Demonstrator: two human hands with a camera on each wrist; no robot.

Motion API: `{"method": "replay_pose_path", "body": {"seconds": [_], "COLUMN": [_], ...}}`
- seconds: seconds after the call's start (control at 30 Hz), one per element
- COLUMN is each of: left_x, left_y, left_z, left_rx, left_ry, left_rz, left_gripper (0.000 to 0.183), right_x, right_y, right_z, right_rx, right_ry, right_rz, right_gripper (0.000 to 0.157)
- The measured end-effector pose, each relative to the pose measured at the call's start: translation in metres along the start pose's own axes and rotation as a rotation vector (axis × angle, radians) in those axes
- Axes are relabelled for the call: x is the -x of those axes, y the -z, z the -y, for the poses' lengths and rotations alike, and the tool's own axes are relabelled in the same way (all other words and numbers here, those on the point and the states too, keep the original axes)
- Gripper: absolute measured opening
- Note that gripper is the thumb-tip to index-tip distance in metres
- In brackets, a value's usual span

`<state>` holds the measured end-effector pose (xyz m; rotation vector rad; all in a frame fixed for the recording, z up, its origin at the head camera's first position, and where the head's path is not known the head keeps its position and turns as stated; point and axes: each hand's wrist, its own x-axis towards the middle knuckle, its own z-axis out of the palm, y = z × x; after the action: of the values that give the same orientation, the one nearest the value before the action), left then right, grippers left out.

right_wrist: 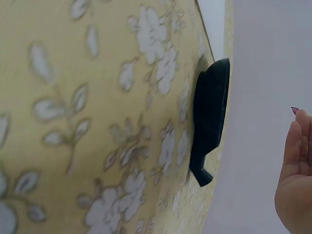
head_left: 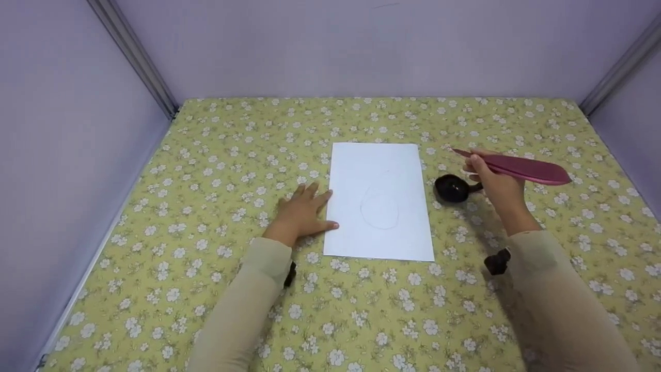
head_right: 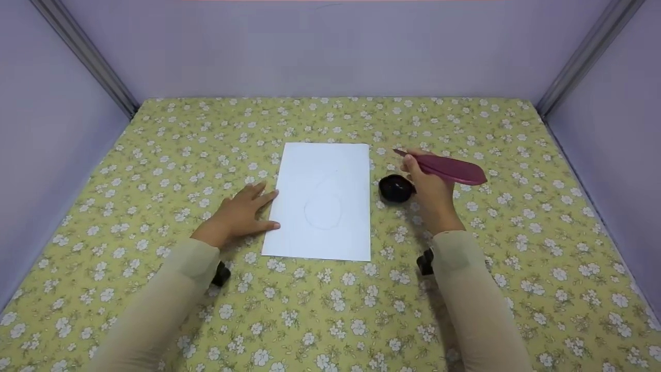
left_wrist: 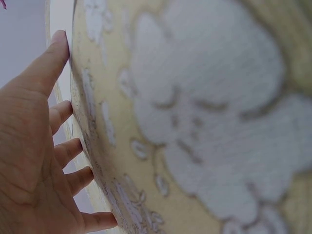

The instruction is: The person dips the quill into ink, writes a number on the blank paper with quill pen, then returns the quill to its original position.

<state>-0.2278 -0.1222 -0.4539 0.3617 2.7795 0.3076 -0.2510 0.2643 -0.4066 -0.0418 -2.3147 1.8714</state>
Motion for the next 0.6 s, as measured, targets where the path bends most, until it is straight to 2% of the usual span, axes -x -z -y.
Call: {"method": "replay_pose_path", "body": {"seconds": [0.27,0.43,0.6], "left_x": [0.001,-0.001,-0.001], "left_y": [0.000,-0.001,-0.001], "left_z": [0.000,0.000,0.000], "left_rx": [0.007,0.004,-0.008], "left_ry": [-0.005,-0.002,-0.001], "left_rz": [-0.006,-0.005,-0.004], "left_gripper": [0.086,0.086,0.086], "right_x": [0.010,0.010,0.008], "right_y": [0.011,0.020,0.032], "right_z": [0.003,-0.006,-0.019], "right_rx": [-0.107,-0.003,0.014], "right_ry": [-0.090,-0.077,-0.092], "right_rz": [-0.017,0.003,0.038], "right_gripper": [0.044,0.044,0.045]}}
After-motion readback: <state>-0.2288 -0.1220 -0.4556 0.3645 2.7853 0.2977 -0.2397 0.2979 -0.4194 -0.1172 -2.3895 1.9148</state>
